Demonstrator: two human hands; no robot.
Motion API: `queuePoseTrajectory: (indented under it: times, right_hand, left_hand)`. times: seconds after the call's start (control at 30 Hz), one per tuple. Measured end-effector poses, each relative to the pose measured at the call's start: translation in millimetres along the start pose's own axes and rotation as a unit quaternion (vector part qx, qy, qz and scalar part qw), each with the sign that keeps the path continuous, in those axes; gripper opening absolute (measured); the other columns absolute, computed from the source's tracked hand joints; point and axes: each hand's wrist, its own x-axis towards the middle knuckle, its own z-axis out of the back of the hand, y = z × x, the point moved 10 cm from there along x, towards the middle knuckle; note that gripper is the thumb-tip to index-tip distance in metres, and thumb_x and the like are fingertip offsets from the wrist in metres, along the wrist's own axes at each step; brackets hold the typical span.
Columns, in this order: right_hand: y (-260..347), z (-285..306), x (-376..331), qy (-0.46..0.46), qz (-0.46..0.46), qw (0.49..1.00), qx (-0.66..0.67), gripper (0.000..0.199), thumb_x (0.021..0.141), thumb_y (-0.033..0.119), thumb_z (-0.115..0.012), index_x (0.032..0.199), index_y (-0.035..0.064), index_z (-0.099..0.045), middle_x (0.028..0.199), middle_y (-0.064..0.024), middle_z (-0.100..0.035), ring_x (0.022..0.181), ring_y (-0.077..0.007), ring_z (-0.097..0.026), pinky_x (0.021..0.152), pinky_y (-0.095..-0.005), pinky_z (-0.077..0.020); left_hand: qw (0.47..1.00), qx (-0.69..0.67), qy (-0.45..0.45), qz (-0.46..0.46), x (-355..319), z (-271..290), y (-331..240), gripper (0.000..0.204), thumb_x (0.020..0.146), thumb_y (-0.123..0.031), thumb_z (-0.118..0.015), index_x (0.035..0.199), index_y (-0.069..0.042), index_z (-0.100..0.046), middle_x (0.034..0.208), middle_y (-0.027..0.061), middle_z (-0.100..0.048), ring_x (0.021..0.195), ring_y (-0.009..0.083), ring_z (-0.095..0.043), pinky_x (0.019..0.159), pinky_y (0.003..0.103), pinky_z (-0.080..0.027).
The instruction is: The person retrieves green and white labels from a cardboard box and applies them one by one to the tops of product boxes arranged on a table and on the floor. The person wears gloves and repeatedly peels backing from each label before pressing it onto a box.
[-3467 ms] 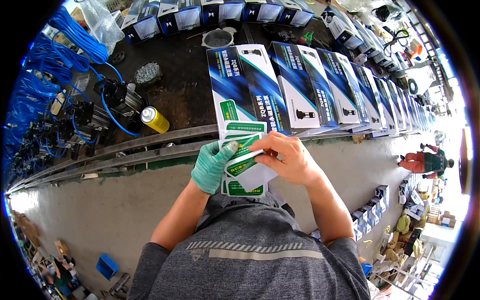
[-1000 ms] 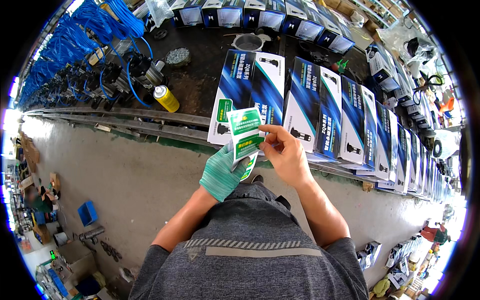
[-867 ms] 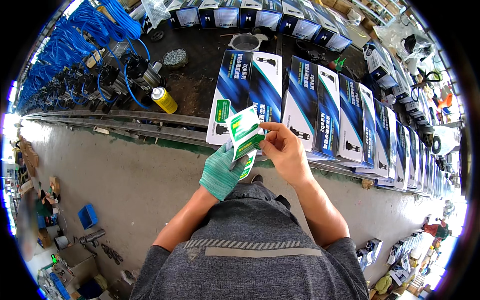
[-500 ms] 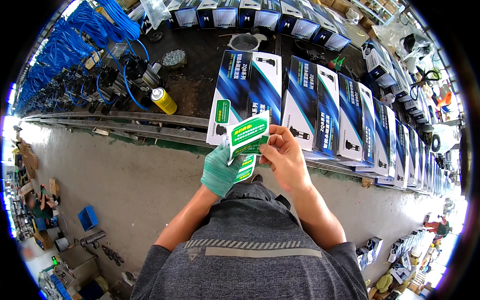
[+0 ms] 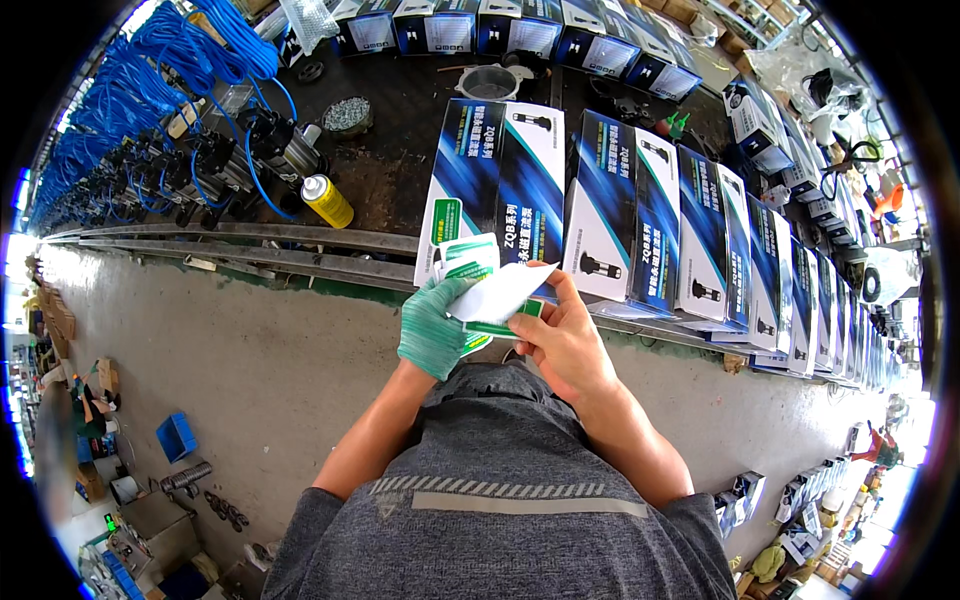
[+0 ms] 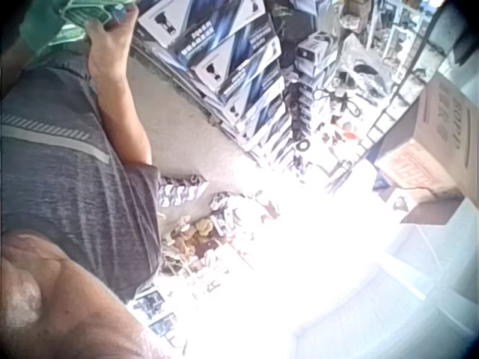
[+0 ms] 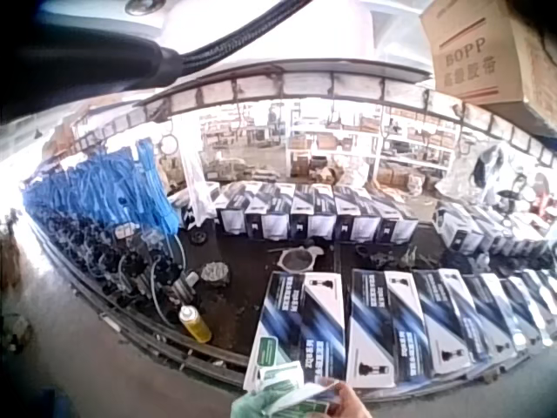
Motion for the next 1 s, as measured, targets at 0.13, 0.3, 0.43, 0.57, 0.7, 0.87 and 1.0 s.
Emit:
queuePoseTrajectory:
  times: [0.13, 0.3, 0.43, 0.57, 0.7, 0.87, 1.0]
  right_hand:
    - [12, -8, -12, 0.011, -0.014, 0.997, -0.077, 0.07, 0.092, -0.009, -0.067, 0.152, 0.006, -0.036, 0.102, -0.0089, -0.065, 0.084, -0.0128, -0.06, 0.067, -0.0275, -0.0486]
    - [50, -10, -24, 0.065, 0.041, 0.956, -0.282, 0.054, 0.089, -0.001, -0.073, 0.139, 0.0035, -0.052, 0.101, -0.005, -0.066, 0.081, -0.0091, -0.06, 0.071, -0.0248, -0.0491]
    - [84, -3, -19, 0.061, 0.102, 0.865, -0.487, 0.03, 0.089, 0.013, -0.076, 0.117, 0.0042, -0.07, 0.095, -0.0051, -0.073, 0.081, -0.0097, -0.063, 0.076, -0.028, -0.051]
    - [121, 33, -6, 0.093, 0.086, 0.783, -0.61, 0.018, 0.09, 0.015, -0.077, 0.105, 0.0054, -0.075, 0.092, -0.0048, -0.075, 0.084, -0.0132, -0.064, 0.082, -0.0328, -0.0513]
    - [170, 65, 29, 0.11, 0.082, 0.689, -0.711, 0.02, 0.089, 0.02, -0.075, 0.101, 0.0042, -0.073, 0.089, -0.0086, -0.074, 0.088, -0.0192, -0.068, 0.083, -0.0365, -0.0517]
    - [164, 82, 105, 0.197, 0.102, 0.598, -0.77, 0.028, 0.087, 0.025, -0.074, 0.102, 0.0024, -0.07, 0.095, -0.0165, -0.072, 0.093, -0.0314, -0.069, 0.087, -0.0407, -0.0521]
    - [136, 87, 143, 0.224, 0.107, 0.548, -0.799, 0.034, 0.085, 0.029, -0.076, 0.103, 0.0019, -0.068, 0.099, -0.0189, -0.072, 0.101, -0.0359, -0.068, 0.091, -0.0436, -0.052]
  left_hand:
    - [0.996, 0.075, -0.04, 0.007, 7, 21, 23, 0.028, 0.085, 0.003, -0.064, 0.109, 0.001, -0.077, 0.101, 0.0179, -0.075, 0.093, 0.0263, -0.074, 0.084, 0.034, -0.057]
    - [0.987, -0.034, -0.078, 0.137, 3, 46, 58, 0.027, 0.097, -0.02, -0.075, 0.109, 0.005, -0.075, 0.093, 0.0082, -0.077, 0.083, 0.0117, -0.068, 0.075, 0.031, -0.055]
    - [0.982, -0.014, -0.102, 0.157, -11, 63, 60, 0.028, 0.095, -0.019, -0.077, 0.11, 0.005, -0.075, 0.091, 0.0077, -0.077, 0.082, 0.0105, -0.065, 0.072, 0.032, -0.053]
    - [0.978, 0.008, -0.131, 0.165, -35, 79, 74, 0.027, 0.095, -0.017, -0.076, 0.111, 0.005, -0.075, 0.093, 0.0101, -0.078, 0.082, 0.0132, -0.07, 0.072, 0.032, -0.055]
    - [0.971, 0.005, -0.141, 0.192, -56, 86, 86, 0.027, 0.096, -0.015, -0.075, 0.111, 0.006, -0.074, 0.096, 0.009, -0.078, 0.084, 0.0127, -0.068, 0.074, 0.031, -0.055]
    - [0.959, -0.053, -0.17, 0.22, -72, 81, 82, 0.025, 0.097, -0.014, -0.075, 0.113, 0.005, -0.074, 0.1, 0.0071, -0.076, 0.085, 0.0132, -0.066, 0.075, 0.031, -0.055]
    - [0.957, -0.044, -0.199, 0.208, -81, 84, 76, 0.026, 0.097, -0.014, -0.075, 0.114, 0.005, -0.074, 0.1, 0.0081, -0.076, 0.086, 0.0134, -0.066, 0.076, 0.031, -0.055]
